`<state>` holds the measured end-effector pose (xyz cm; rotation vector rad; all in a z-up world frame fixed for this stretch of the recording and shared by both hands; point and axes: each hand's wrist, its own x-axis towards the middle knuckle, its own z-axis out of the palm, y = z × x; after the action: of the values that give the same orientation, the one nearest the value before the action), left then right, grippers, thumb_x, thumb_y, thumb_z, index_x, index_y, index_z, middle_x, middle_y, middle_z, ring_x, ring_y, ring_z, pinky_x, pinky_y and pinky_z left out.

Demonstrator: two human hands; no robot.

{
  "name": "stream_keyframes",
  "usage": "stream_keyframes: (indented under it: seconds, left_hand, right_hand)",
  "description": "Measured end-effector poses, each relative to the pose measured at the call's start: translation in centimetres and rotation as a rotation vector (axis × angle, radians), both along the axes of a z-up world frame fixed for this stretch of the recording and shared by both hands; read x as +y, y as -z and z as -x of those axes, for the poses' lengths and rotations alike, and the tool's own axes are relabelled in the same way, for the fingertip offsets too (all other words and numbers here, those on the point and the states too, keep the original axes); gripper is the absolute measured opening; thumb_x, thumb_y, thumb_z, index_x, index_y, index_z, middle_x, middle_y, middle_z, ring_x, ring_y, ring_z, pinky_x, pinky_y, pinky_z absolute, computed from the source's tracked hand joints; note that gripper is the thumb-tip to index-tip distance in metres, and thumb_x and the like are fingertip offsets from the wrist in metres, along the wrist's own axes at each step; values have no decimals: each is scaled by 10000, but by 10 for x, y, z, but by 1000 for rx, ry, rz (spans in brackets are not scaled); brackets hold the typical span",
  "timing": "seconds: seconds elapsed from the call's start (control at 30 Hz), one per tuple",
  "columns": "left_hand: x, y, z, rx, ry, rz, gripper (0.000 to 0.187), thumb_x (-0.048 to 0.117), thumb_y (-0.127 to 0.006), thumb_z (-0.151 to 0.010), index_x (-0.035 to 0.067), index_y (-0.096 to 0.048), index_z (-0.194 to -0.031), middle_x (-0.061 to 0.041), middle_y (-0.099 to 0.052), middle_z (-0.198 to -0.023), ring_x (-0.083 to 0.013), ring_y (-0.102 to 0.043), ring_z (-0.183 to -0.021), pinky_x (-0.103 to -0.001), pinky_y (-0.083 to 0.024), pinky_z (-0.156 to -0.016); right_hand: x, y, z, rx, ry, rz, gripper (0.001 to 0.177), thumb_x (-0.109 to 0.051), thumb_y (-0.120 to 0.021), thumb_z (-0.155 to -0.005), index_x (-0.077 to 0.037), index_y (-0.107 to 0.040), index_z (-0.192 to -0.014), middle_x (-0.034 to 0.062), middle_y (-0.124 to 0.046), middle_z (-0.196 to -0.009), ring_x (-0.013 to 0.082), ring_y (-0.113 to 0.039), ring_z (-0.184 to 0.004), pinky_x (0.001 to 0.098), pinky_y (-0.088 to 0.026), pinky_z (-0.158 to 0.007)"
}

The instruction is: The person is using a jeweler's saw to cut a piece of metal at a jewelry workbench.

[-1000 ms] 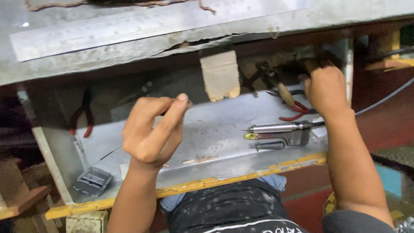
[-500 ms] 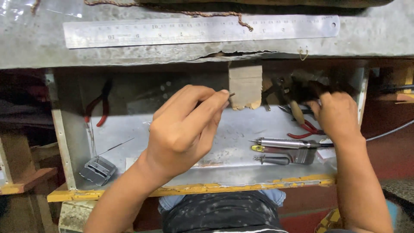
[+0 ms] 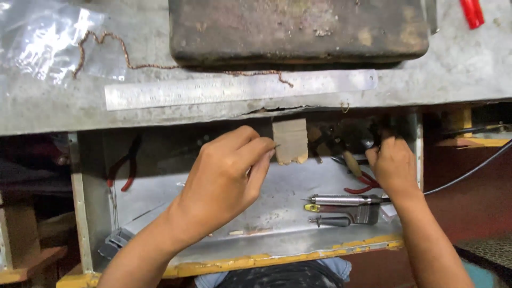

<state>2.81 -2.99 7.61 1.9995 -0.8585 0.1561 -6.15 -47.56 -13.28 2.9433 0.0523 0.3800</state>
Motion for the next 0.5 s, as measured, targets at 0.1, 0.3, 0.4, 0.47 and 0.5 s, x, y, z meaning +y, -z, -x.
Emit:
stream_keyframes:
  seconds: [0.1, 0.3, 0.4, 0.47, 0.5]
  left_hand:
    - [0, 5, -2, -6, -21, 16, 86, -54, -673, -922, 10, -673, -980, -110, -583, -821, -259, -571, -649, -353, -447, -559]
    - [3, 7, -6, -19, -4, 39, 86, -67, -703, -900, -9, -689, -963, -112, -602, -803, -240, -583, -650, -334, -464, -543]
    - [3, 10, -7, -4, 11, 61, 86, -71, -689, -902, -7, -680, -959, -112, -600, -819, -246, -583, -668, -335, -467, -565]
    - [4, 12, -8, 3, 24, 73, 76, -67, -685, -911, -16, -676, -967, -118, -604, -830, -252, -589, -678, -338, -472, -575]
    - [3, 12, -8, 2, 32, 84, 68, -63, -682, -919, -26, -673, -975, -125, -608, -841, -258, -596, -689, -342, -477, -586]
  right_hand:
    - [3, -16, -2, 79, 216, -388, 282, -92, -707, -901, 60, -534, -1065, 342, -622, -891, 588, -576, -802, 617, -432, -694]
    - [80, -101, -2, -98, 380, -1228, 250, 25, -711, -977, 18, -638, -1216, 126, -700, -1051, 174, -681, -973, 274, -591, -883]
    - [73, -90, 10, -208, 184, -1561, 173, 33, -678, -963, 17, -574, -1101, 130, -622, -1002, 202, -657, -818, 293, -623, -802]
    - [105, -125, 2, -135, -2, -1647, 184, -26, -680, -952, -43, -551, -1082, 137, -619, -981, 230, -666, -798, 313, -629, -764]
    - [120, -142, -3, -61, -202, -1725, 198, -85, -683, -941, -104, -528, -1063, 143, -615, -961, 258, -675, -778, 332, -636, -727]
